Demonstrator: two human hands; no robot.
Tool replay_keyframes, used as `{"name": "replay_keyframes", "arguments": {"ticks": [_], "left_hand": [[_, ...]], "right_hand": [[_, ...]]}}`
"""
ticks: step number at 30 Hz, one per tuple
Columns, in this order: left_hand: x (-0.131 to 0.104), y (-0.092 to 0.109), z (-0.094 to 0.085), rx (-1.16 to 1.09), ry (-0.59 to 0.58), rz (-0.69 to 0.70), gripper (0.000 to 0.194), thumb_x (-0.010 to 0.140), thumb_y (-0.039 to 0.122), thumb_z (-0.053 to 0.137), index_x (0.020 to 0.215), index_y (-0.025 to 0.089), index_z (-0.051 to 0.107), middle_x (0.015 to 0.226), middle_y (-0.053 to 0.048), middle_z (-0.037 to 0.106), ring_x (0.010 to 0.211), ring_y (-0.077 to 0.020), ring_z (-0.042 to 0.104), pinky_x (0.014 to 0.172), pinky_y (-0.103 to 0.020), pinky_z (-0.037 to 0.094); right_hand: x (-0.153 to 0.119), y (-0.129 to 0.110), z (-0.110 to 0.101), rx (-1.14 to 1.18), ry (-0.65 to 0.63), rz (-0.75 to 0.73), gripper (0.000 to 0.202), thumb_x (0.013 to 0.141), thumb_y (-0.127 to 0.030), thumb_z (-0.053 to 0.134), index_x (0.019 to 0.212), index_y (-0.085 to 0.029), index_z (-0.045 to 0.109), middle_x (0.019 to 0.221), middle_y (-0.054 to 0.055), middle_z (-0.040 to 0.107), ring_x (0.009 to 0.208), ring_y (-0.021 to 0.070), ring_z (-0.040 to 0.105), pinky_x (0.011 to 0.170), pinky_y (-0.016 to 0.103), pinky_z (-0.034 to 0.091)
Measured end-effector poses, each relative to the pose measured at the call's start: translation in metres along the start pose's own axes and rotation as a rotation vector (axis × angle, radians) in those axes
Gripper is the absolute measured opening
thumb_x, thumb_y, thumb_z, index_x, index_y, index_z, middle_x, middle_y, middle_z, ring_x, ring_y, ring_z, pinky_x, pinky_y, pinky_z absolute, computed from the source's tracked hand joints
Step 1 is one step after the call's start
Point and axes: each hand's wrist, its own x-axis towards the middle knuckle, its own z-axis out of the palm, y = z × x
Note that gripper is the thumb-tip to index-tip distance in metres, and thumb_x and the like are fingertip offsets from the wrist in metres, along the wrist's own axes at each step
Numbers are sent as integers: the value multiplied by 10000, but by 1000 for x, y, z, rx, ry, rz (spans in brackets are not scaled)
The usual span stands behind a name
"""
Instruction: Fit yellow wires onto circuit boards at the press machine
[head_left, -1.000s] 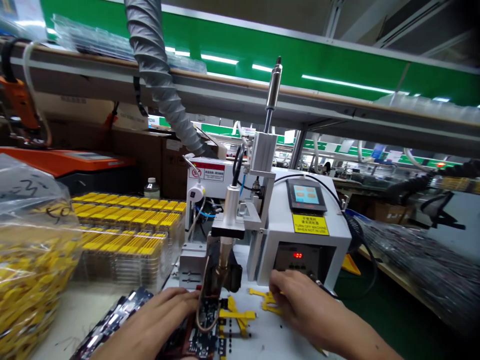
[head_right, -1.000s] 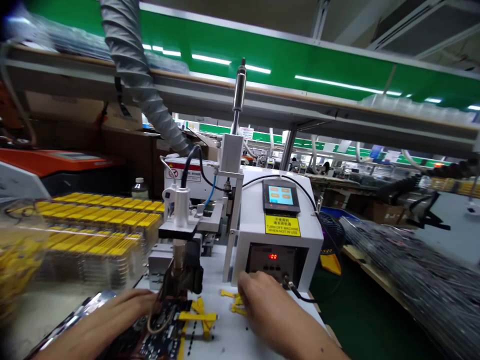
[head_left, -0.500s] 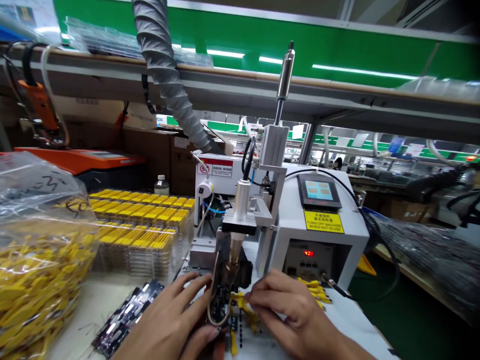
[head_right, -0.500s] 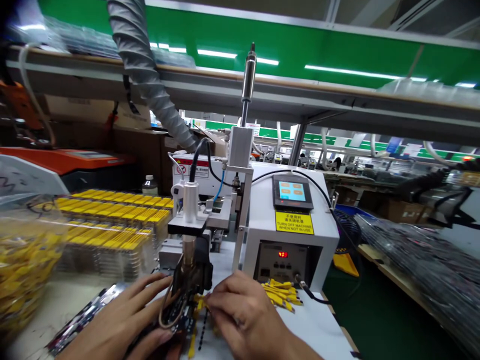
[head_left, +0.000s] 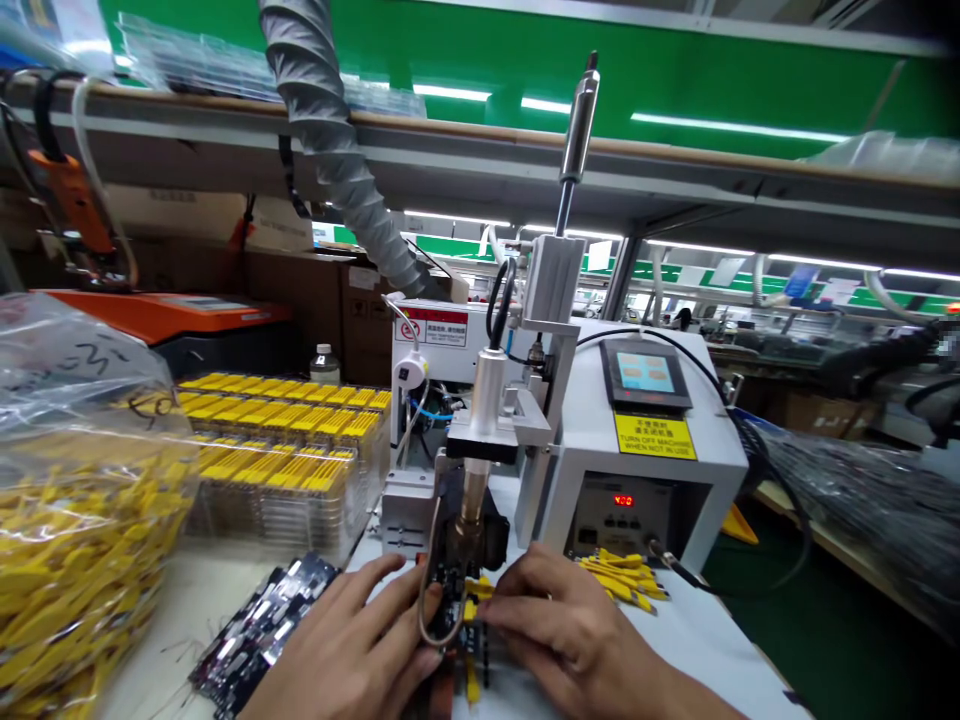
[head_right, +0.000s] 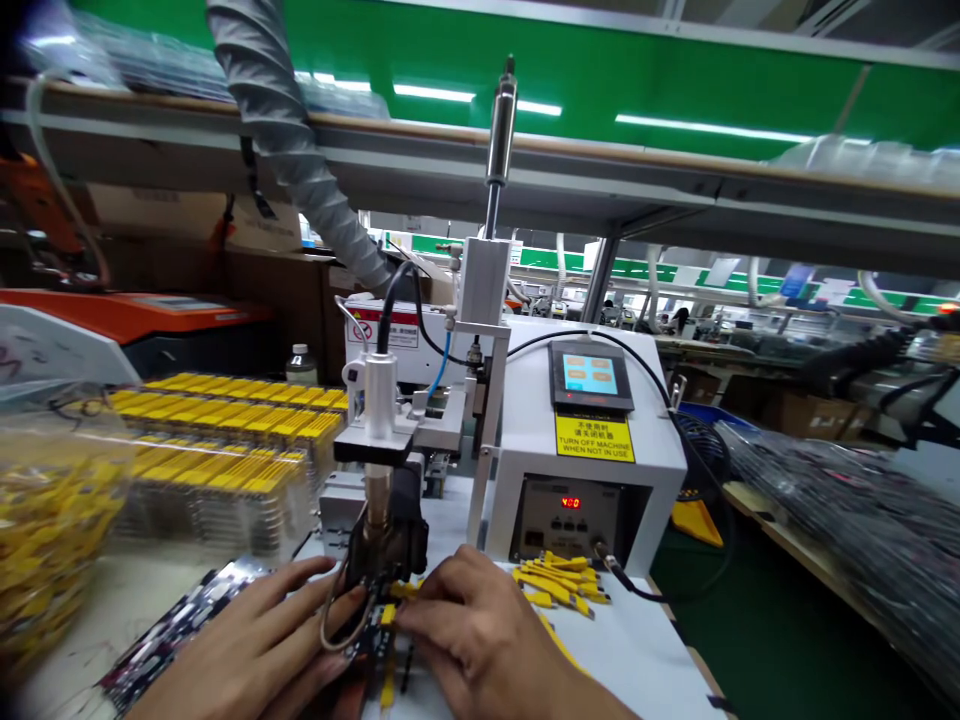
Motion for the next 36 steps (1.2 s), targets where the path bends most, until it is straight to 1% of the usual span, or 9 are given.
{"name": "replay_keyframes", "arguments": {"ticks": [4,8,13,18,22,24,29,32,36], "left_hand": [[3,1,-1,-5,25,1,380,1066,242,315,1177,186,674,1131,-29,757,1010,-235,698,761,-306,617],[0,1,-3,-56,47,-13,370,1049,192,326,1206,189,661,1169,-60,738,1043,-238,685,794,-302,607],[2,3,-4,-129,-47,12,443,937,117,400,1339,174,577,1277,-130,680,1114,-288,656,855,-380,595],[4,4,-7,1,-52,118,505,823,63,413,1269,162,629,1144,-121,741,1002,-311,683,832,-401,578],[7,4,-9,74,-40,203,494,784,30,413,1194,135,667,1068,-107,770,937,-285,712,840,-364,570],[7,4,-7,25,-10,170,452,839,53,406,1210,131,653,1091,-113,765,950,-276,720,807,-349,593],[2,5,1,-232,43,-110,324,983,212,438,1244,217,630,1167,-83,724,1057,-226,693,846,-301,606],[1,6,0,-355,33,-163,345,971,228,474,1284,261,618,1151,-58,721,1020,-220,703,836,-294,614],[5,5,-4,-390,35,-175,366,959,211,485,1293,283,617,1152,-47,718,1010,-222,705,826,-295,616]], "right_hand": [[0,0,0,-32,-20,-21,257,914,-91,528,1043,-154,741,848,110,662,765,223,584,641,316,487],[2,-1,-2,-178,-25,-100,264,923,-74,499,1060,-152,711,852,111,640,747,223,548,593,306,449],[2,-5,-5,-285,-91,-105,241,929,-94,532,1102,-149,692,854,118,630,747,237,531,599,328,457],[2,-5,-6,-270,-113,-47,346,844,-37,527,1099,-181,712,841,105,621,733,234,544,587,325,454],[2,-4,-8,-157,-117,15,343,854,-79,520,1102,-186,732,821,103,602,715,224,559,593,321,477],[2,-4,-9,-98,-128,62,344,867,-88,521,1117,-190,735,841,106,604,740,222,575,626,320,502],[2,-5,-8,-73,-89,41,308,883,-83,512,1081,-162,734,877,115,619,797,229,582,673,322,515],[3,-7,-9,-63,-90,44,287,887,-77,513,1066,-141,728,908,126,636,826,234,590,702,328,522],[3,-7,-10,-67,-101,66,272,892,-79,528,1063,-136,732,910,128,635,832,235,592,715,334,527]]}}
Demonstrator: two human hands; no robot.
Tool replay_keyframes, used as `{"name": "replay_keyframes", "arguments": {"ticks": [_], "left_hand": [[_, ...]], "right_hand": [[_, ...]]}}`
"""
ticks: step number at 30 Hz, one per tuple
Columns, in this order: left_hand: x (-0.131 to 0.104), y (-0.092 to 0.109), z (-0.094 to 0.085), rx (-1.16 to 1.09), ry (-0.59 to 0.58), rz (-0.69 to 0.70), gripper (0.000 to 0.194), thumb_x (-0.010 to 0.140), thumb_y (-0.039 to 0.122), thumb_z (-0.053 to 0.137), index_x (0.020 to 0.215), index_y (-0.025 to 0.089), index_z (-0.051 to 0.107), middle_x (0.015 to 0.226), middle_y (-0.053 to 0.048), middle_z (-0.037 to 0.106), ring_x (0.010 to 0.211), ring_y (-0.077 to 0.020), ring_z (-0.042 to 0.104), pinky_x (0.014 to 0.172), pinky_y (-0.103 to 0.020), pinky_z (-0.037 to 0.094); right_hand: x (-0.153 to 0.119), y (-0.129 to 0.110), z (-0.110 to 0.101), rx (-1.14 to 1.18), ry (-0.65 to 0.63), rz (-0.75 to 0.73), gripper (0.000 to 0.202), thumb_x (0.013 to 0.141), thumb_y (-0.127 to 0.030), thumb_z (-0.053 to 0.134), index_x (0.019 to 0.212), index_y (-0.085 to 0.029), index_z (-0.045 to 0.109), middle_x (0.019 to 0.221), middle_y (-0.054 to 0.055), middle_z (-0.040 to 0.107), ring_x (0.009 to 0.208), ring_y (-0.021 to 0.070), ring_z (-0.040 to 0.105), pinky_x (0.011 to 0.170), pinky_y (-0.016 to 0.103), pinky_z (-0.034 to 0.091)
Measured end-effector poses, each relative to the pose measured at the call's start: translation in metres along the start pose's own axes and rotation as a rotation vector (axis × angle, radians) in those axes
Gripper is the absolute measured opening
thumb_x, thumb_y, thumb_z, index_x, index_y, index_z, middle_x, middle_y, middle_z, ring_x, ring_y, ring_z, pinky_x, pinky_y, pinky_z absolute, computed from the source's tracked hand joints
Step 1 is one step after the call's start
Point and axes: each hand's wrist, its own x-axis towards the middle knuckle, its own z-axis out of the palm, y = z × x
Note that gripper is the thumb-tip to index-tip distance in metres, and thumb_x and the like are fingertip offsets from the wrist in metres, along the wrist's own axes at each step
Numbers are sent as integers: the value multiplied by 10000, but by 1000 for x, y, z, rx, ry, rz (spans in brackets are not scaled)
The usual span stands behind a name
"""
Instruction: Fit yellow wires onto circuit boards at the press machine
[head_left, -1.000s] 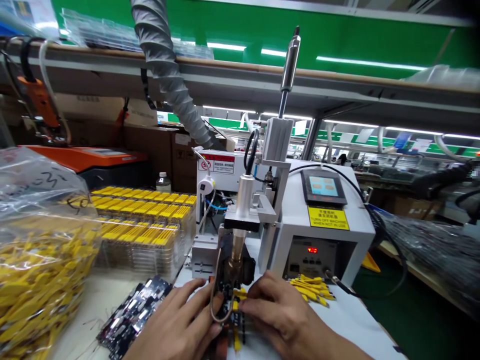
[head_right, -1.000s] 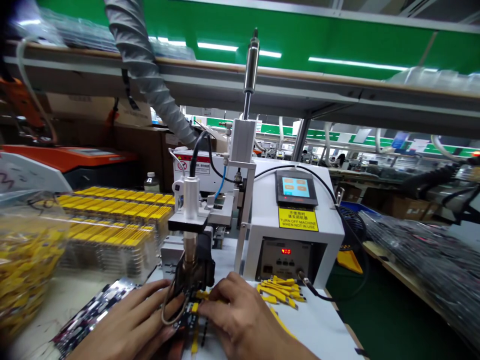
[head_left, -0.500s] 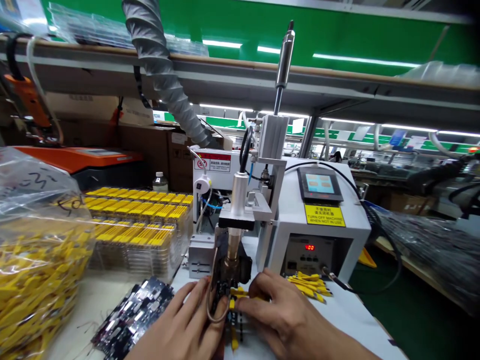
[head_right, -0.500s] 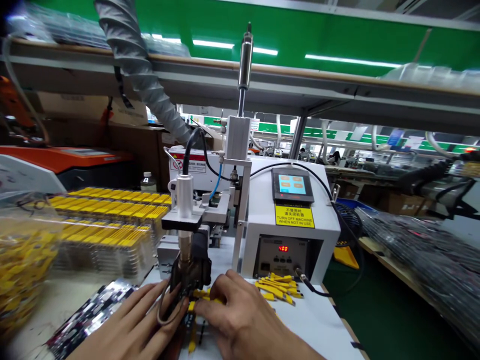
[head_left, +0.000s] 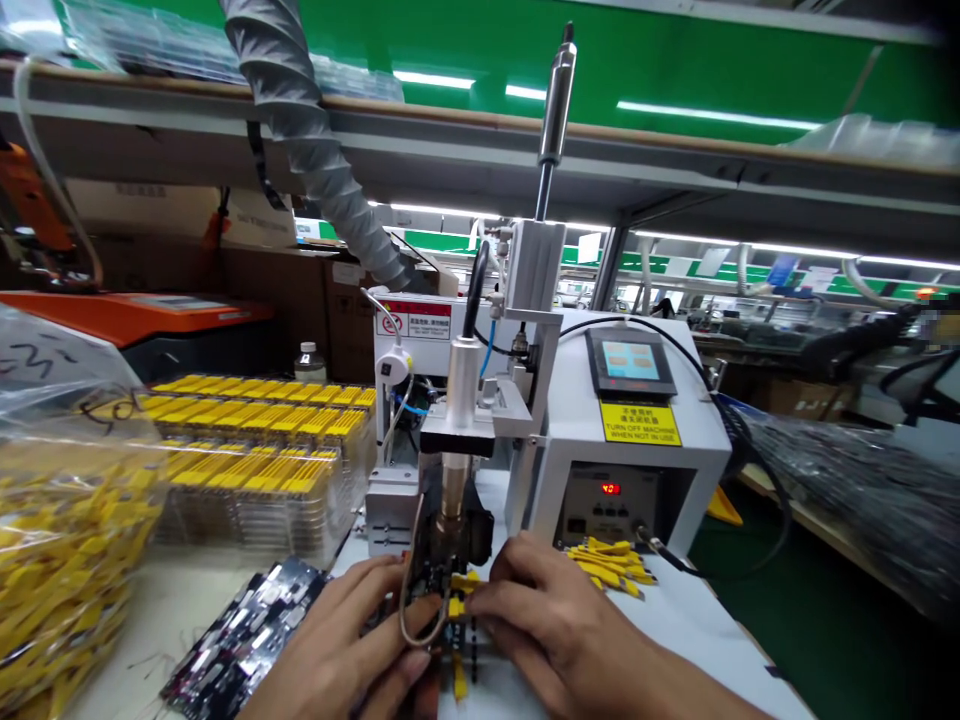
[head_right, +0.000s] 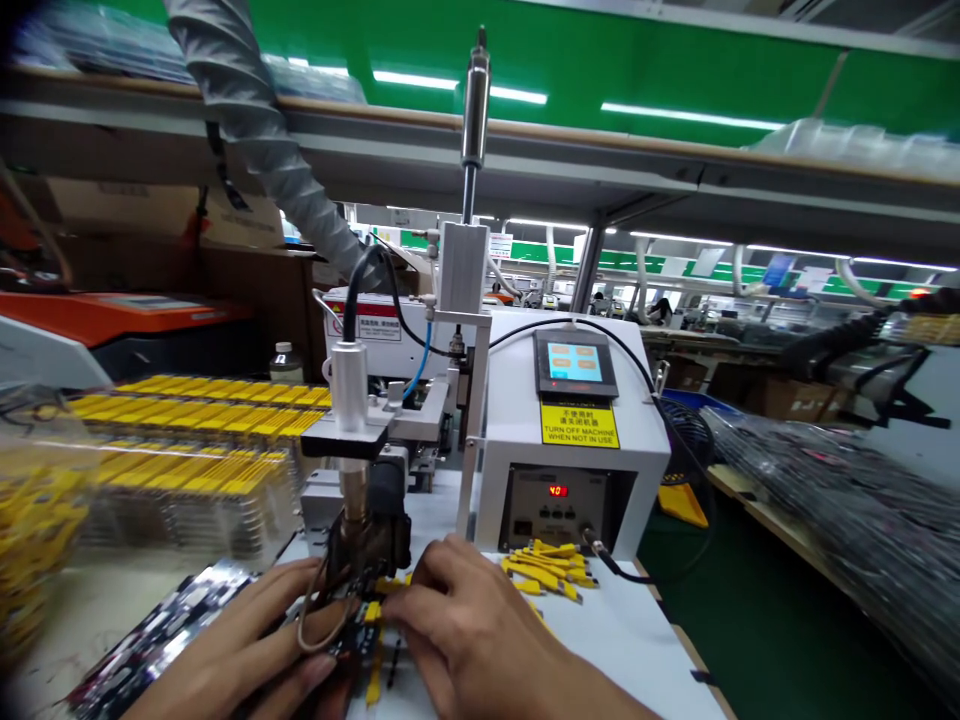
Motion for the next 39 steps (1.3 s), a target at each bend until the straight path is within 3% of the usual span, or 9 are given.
{"name": "replay_keyframes", "arguments": {"ticks": [9,18,23,27,39], "left_hand": [[-3,-8,7,-3,8,64,406,962,208,465,1334,297,600,1193,-53,694,1073,-231,668,856,-306,599],[6,-1,-5,-75,-69,-14,364,941,192,529,1248,341,655,1199,-22,702,1060,-219,684,840,-293,606],[3,-5,-2,-31,-9,2,291,952,232,535,1178,328,689,1186,-10,720,1059,-216,689,861,-309,610],[-1,-8,0,88,70,98,222,964,275,537,1087,293,720,1125,-5,756,1034,-232,700,858,-334,619],[3,-6,0,103,82,101,267,997,262,476,1091,306,722,1116,-20,752,1060,-218,686,839,-312,621]], "right_hand": [[-3,3,3,19,2,7,281,878,-75,554,1082,-155,730,926,119,628,844,231,589,722,330,526],[0,0,0,-9,6,-2,277,874,-70,576,1085,-176,720,925,101,626,838,218,588,722,312,522],[0,2,2,-44,19,-36,249,874,-82,568,1051,-166,722,887,98,618,799,219,573,657,305,488],[0,3,2,-115,4,-51,277,834,-41,584,1043,-167,714,879,95,612,779,220,561,623,309,448],[-1,1,0,-240,-79,-65,325,843,-31,575,1104,-201,668,940,99,599,829,239,547,645,318,445]]}}
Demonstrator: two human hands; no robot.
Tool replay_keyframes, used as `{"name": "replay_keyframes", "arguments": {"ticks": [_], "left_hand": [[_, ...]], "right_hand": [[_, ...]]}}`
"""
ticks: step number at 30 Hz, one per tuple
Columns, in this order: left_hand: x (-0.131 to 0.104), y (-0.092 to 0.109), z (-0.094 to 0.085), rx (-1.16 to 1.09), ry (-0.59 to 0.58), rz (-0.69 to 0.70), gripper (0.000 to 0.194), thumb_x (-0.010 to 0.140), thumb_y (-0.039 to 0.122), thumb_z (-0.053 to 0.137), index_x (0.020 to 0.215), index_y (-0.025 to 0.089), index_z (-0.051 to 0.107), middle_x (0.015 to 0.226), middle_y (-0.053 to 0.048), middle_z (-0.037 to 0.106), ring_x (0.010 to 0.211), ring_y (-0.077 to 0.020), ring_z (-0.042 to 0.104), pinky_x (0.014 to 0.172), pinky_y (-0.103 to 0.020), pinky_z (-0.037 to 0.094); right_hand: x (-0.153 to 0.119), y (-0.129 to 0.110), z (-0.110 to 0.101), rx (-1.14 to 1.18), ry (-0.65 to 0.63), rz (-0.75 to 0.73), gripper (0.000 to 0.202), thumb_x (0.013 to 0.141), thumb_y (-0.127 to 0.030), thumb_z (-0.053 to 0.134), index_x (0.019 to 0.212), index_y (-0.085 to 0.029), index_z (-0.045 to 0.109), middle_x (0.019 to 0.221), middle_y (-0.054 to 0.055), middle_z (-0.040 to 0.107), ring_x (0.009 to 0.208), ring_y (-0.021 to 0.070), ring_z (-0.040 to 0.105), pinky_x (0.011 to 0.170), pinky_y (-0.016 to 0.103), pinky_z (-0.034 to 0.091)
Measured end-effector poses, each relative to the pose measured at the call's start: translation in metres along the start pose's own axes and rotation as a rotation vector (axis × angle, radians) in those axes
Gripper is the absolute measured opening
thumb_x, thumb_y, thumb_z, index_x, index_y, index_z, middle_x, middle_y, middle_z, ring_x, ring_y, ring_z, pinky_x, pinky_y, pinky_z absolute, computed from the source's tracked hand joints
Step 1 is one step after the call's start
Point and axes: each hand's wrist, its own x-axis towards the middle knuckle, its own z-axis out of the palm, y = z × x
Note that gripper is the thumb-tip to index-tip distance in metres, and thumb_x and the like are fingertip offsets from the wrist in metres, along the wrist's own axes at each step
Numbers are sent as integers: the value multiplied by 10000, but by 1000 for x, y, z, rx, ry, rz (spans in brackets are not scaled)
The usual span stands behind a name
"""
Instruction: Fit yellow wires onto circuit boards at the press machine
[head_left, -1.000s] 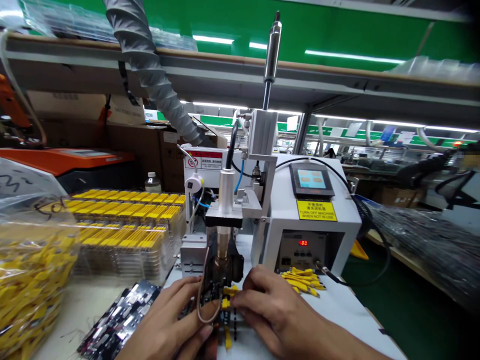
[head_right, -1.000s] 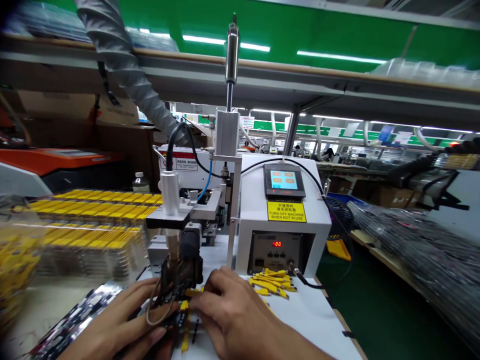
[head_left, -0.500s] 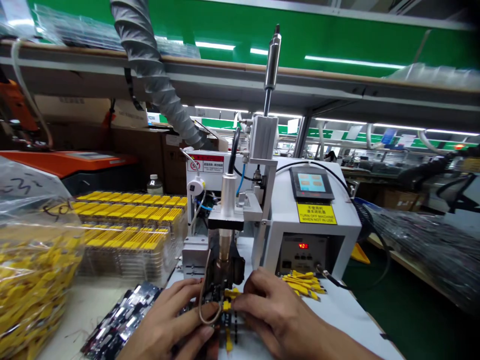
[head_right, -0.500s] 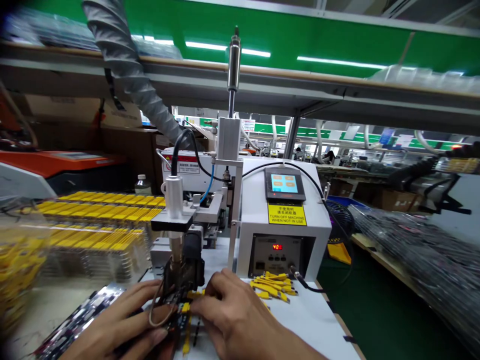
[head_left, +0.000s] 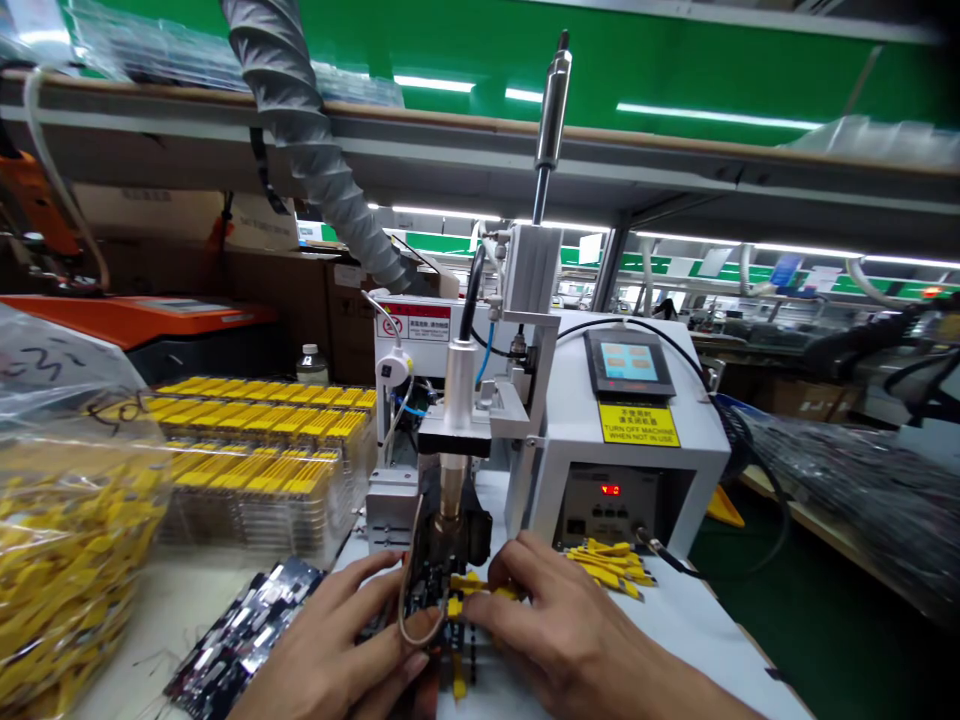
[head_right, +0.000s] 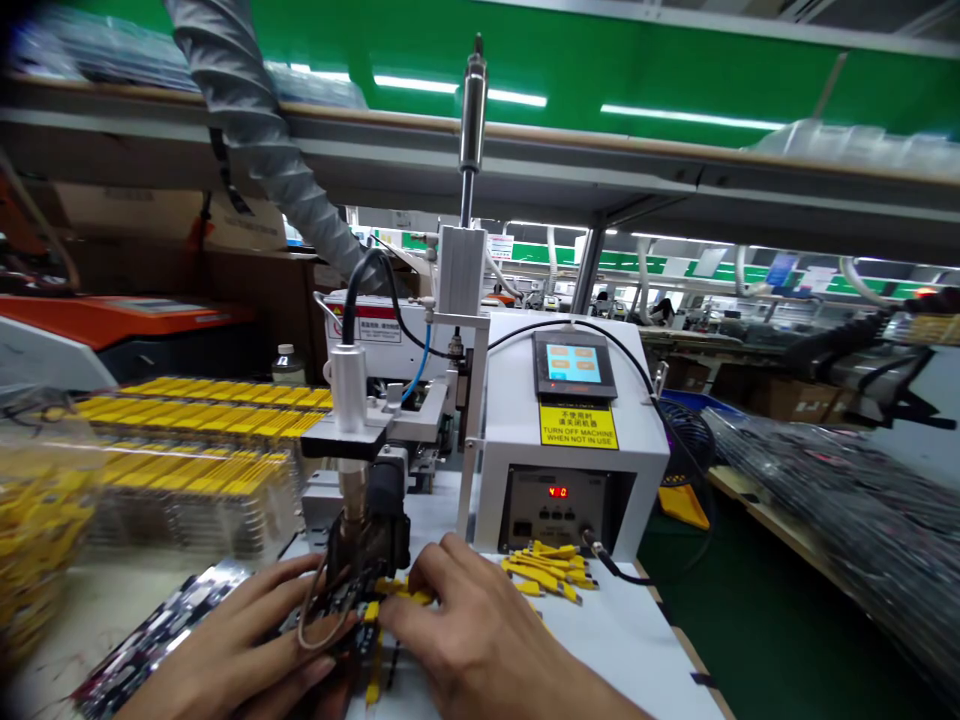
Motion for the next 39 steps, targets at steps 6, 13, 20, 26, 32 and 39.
{"name": "replay_keyframes", "arguments": {"ticks": [6,13,20,26,32,39], "left_hand": [[2,0,-2,16,3,17,261,975,241,492,1070,294,729,1140,-25,743,1066,-225,672,847,-313,616],[-1,1,-4,25,15,46,275,989,223,475,1109,289,713,1134,0,754,1054,-204,684,827,-281,617],[-4,-4,1,30,-5,52,275,1000,244,469,1113,300,714,1122,-12,753,1053,-230,685,797,-324,632],[1,-2,-2,47,2,83,301,1024,241,424,1077,280,717,1073,-6,768,1010,-212,694,801,-298,627],[5,-3,-2,77,-2,88,285,998,228,452,1078,290,718,1083,-7,768,1002,-227,704,770,-318,635],[4,1,-6,55,-26,52,248,966,236,497,1070,291,716,1120,7,764,1014,-221,711,781,-314,643]], "right_hand": [[-1,0,2,-22,2,0,357,849,-37,558,1138,-231,636,946,75,564,824,225,534,649,289,419],[-2,3,5,3,51,-20,350,853,-25,546,1130,-217,642,903,62,537,789,207,512,629,278,384],[-4,3,5,68,17,18,395,840,-2,578,1157,-222,660,926,79,557,821,217,522,653,305,416],[-3,4,8,131,59,33,401,810,13,602,1130,-214,686,916,84,584,817,219,551,659,312,444],[-2,3,7,151,71,28,391,799,23,596,1102,-198,703,907,95,599,813,230,564,646,316,452],[1,2,5,145,87,16,304,838,-3,600,1075,-170,694,908,92,609,814,225,552,660,314,461]]}}
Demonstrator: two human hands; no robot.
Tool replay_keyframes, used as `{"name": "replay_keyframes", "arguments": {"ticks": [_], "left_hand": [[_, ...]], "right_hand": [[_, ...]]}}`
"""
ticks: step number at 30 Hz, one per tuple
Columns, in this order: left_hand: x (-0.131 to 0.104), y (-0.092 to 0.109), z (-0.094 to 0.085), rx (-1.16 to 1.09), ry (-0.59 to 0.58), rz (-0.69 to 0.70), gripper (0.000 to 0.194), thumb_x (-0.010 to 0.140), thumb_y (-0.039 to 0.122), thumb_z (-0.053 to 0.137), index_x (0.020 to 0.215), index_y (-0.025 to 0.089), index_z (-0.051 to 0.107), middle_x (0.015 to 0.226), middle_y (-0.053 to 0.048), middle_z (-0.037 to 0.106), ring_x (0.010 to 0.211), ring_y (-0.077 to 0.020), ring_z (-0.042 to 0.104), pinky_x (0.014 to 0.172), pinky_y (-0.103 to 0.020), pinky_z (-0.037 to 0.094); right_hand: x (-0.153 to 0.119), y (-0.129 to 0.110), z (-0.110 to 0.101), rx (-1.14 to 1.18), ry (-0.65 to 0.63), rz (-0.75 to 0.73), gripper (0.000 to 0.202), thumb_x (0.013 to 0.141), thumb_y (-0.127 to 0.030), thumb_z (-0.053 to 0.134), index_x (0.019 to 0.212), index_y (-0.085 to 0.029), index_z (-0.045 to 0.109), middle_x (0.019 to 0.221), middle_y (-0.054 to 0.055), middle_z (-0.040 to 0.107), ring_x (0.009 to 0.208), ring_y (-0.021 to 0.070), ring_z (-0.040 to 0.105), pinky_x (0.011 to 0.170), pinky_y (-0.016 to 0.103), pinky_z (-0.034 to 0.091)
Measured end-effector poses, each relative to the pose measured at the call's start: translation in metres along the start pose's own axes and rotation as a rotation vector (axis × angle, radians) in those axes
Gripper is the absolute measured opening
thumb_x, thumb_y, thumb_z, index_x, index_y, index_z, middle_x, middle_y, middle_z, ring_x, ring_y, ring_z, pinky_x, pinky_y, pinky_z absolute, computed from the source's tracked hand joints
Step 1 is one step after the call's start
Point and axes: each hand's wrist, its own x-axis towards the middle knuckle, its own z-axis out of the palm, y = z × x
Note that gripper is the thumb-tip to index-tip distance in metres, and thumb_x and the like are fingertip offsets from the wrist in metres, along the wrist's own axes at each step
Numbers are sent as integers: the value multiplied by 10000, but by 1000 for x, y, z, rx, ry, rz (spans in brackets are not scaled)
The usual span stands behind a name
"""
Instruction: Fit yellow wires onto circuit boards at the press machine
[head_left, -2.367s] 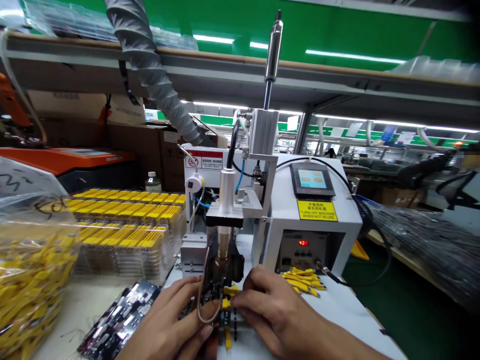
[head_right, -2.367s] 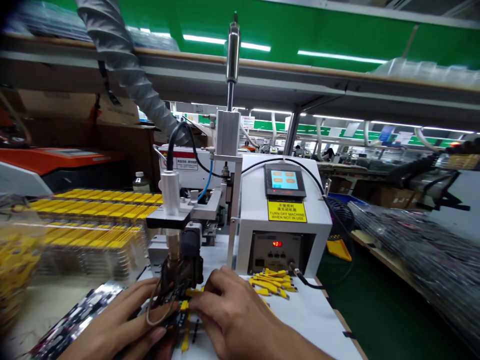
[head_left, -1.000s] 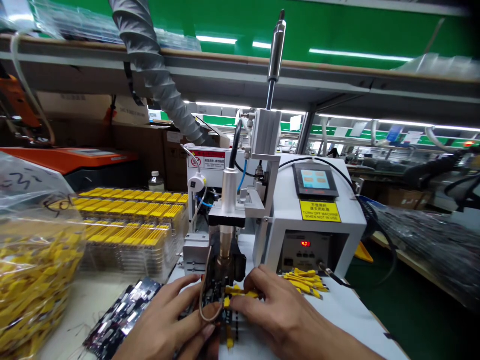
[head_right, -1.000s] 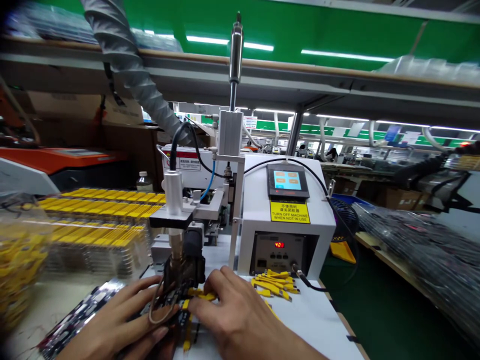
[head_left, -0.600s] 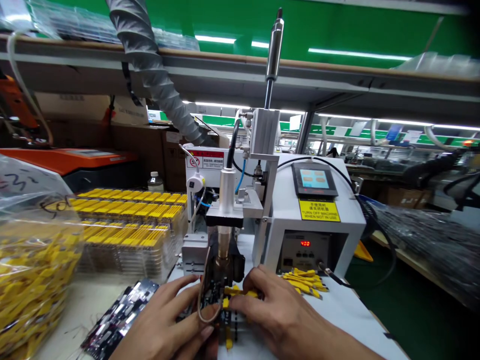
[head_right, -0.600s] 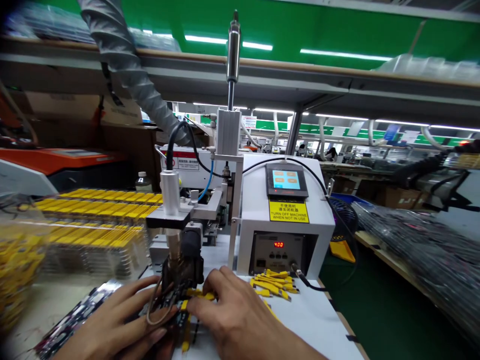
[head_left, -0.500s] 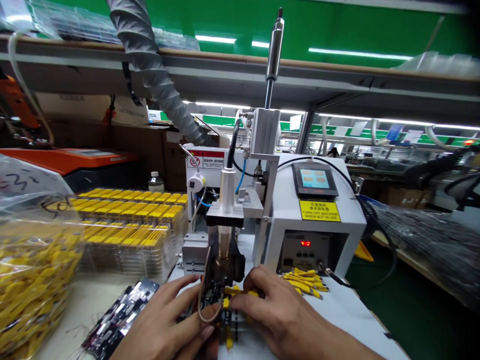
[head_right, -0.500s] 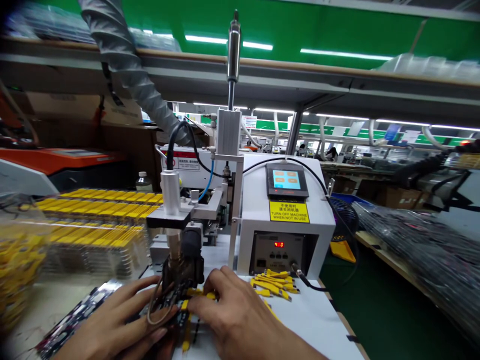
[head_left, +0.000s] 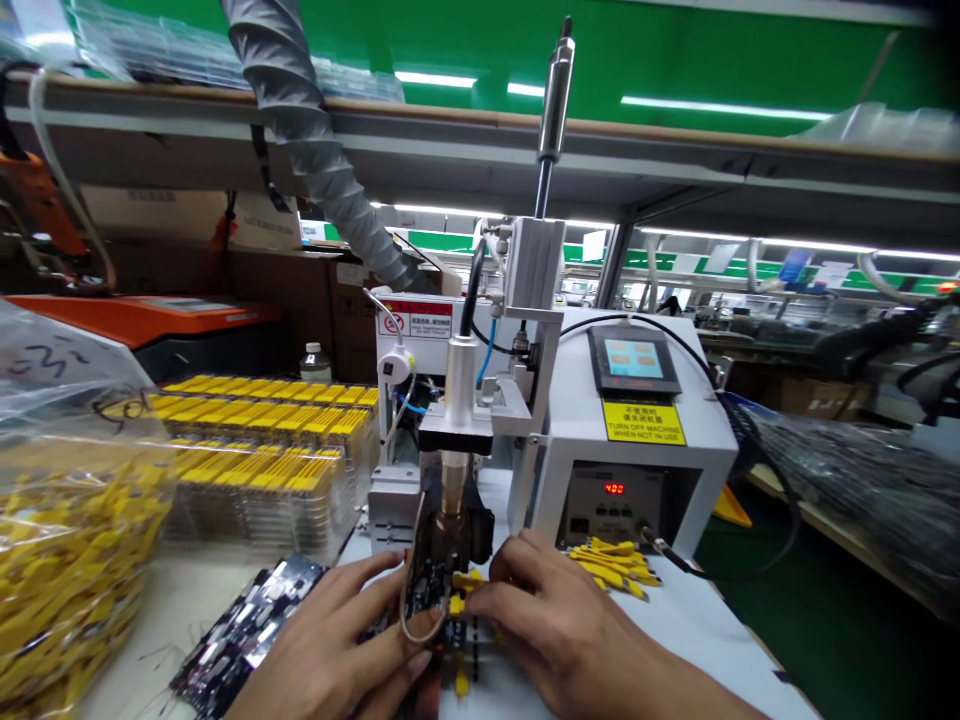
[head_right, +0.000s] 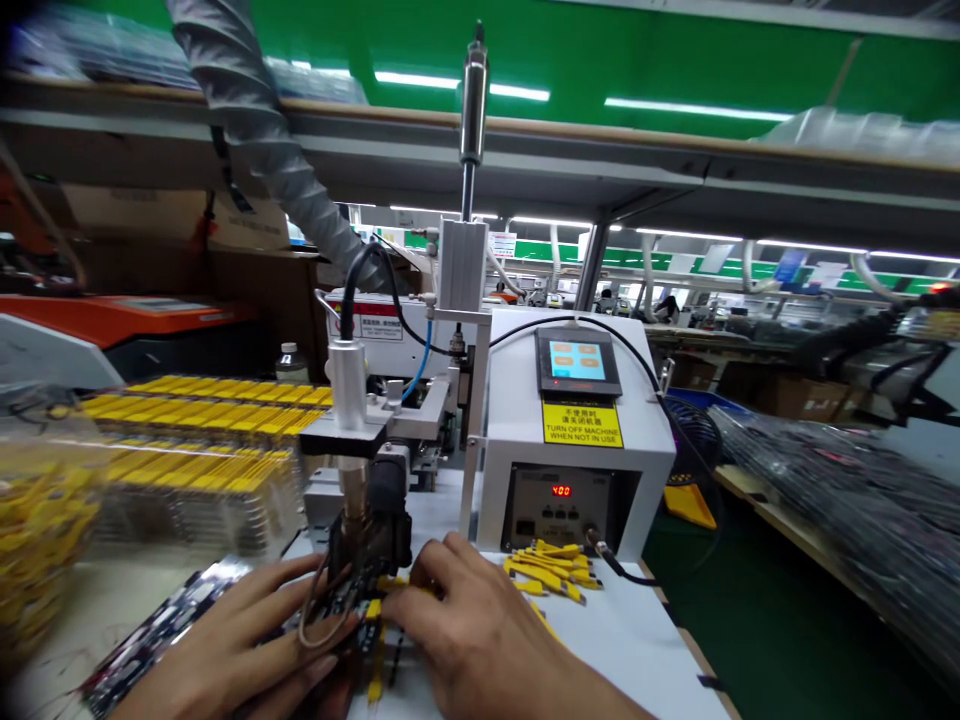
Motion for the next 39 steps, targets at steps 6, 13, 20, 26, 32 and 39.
{"name": "replay_keyframes", "arguments": {"ticks": [6,13,20,26,32,39], "left_hand": [[-9,-1,6,52,31,-72,297,947,342,546,1198,219,644,1110,-22,766,981,-238,725,824,-347,639],[-15,1,5,87,-2,-101,322,935,379,573,1203,225,661,1144,-48,752,1032,-263,710,845,-375,630],[-14,1,6,45,-12,-105,322,934,330,559,1216,209,655,1166,-67,744,1052,-292,698,826,-426,640],[-9,2,3,17,-70,-111,308,910,276,594,1203,207,657,1172,-49,746,1070,-298,690,841,-454,638],[-9,3,1,-38,-71,-122,323,892,235,618,1212,196,636,1171,-58,743,1068,-307,685,866,-489,624],[-21,3,9,-105,-116,-192,403,890,239,629,1292,229,598,1263,-58,693,1185,-321,611,943,-523,569]], "right_hand": [[-3,0,2,-44,-24,-3,301,846,-11,587,1075,-186,677,918,89,598,816,230,550,649,325,448],[-1,-2,-3,-101,-58,-19,275,884,-23,542,1081,-169,666,962,115,604,848,247,556,674,339,488],[-1,-4,-5,-139,-95,-10,294,883,-18,523,1084,-184,660,949,111,598,835,252,556,653,338,478],[1,-4,-7,-154,-110,-16,282,899,-40,532,1107,-188,651,947,105,590,841,252,554,664,331,489],[-1,-3,-4,-126,-101,-6,264,906,-23,507,1058,-193,640,967,100,583,858,248,556,683,335,496],[-4,-1,-1,-108,-82,-5,315,902,-23,463,1098,-202,632,968,109,571,859,256,560,690,355,509]]}}
